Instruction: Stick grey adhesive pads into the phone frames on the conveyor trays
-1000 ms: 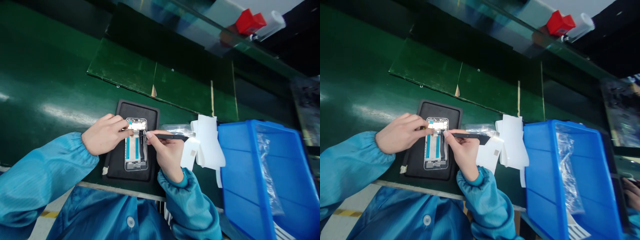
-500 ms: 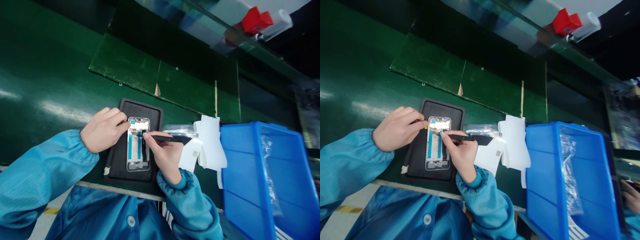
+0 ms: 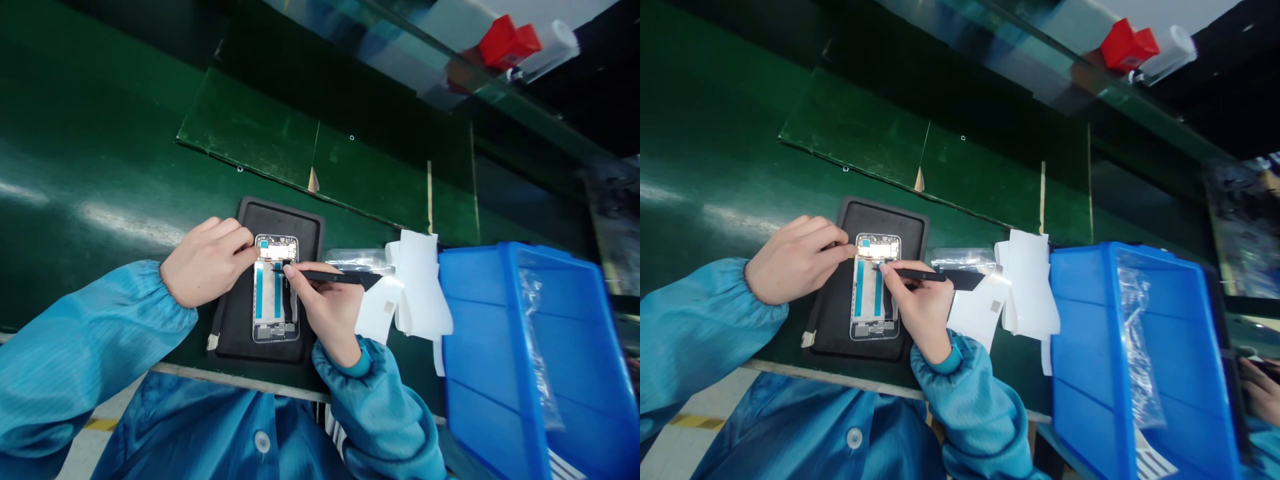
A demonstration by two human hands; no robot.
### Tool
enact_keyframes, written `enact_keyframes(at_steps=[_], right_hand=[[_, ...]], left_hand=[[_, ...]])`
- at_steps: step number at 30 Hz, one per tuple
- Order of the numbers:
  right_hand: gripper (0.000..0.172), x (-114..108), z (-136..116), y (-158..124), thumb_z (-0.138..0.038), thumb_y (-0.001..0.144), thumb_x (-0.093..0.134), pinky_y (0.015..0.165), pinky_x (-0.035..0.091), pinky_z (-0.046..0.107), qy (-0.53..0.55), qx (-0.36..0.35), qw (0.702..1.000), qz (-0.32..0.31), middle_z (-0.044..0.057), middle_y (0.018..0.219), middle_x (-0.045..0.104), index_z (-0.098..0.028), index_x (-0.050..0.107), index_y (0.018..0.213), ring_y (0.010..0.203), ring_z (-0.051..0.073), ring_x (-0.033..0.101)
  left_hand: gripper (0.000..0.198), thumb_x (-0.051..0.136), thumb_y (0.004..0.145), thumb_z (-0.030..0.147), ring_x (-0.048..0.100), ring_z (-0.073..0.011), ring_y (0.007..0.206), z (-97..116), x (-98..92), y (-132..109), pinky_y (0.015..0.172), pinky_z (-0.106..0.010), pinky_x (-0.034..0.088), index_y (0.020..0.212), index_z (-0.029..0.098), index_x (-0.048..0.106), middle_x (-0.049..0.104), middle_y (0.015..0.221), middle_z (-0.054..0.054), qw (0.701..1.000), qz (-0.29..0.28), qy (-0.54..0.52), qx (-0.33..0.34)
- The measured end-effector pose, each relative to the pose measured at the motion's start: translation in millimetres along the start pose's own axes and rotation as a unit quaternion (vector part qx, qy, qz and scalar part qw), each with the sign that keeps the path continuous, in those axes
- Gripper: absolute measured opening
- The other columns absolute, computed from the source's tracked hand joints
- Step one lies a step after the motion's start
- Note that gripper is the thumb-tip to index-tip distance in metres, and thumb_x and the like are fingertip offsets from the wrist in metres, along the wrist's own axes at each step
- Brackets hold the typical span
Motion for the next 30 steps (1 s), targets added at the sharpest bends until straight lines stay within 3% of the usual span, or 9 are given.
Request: enact_keyframes(at_steps=[7,14,23,30], right_hand=[[0.011,1,-1,1,-0.031,0.078,0.079,0.057,0.061,0.028,-0.004,-0.008,1.0,-0.005,0.003,0.075,0.077,-0.02,0.076,0.078,0.061,0.017,0.07],[0.01,1,3,1,-0.031,0.079,0.079,0.055,0.058,0.026,-0.01,-0.019,1.0,-0.011,0.002,0.075,0.077,-0.021,0.077,0.08,0.059,0.016,0.068],[0.014,0,10,1,-0.034,0.078,0.08,0.062,0.063,0.028,0.029,-0.002,1.0,-0.005,0.003,0.079,0.077,-0.02,0.076,0.081,0.067,0.018,0.072],[0.014,1,18,1,-0.032,0.078,0.081,0.062,0.062,0.026,0.076,0.01,0.997,-0.003,0.003,0.081,0.077,-0.02,0.076,0.083,0.067,0.016,0.072]], left_hand=[[0.025,0.05,0.097,0.017,0.058,-0.022,0.088,9,13.1,-2,0.068,-0.035,0.04,0.106,0.021,0.072,0.067,0.096,-0.008,0.997,-0.069,-0.01,0.037],[0.033,0.05,0.096,0.013,0.058,-0.0255,0.099,14,21.1,-5,0.073,-0.037,0.041,0.122,0.022,0.067,0.067,0.111,-0.009,0.99,-0.129,0.019,0.054],[0.034,0.045,0.097,0.011,0.059,-0.0269,0.107,24,20.4,-8,0.079,-0.04,0.043,0.124,0.016,0.065,0.065,0.124,-0.01,0.988,-0.131,0.029,0.082],[0.037,0.042,0.099,0.013,0.06,-0.0261,0.104,23,23.1,-7,0.082,-0.04,0.043,0.129,0.018,0.062,0.064,0.122,-0.012,0.985,-0.15,0.042,0.075]])
Point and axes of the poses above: each hand's wrist, its own y-axis towards the middle knuckle, its own x-axis out of the palm, z = x × y, the point moved 9 cm from there along y, towards the middle knuckle
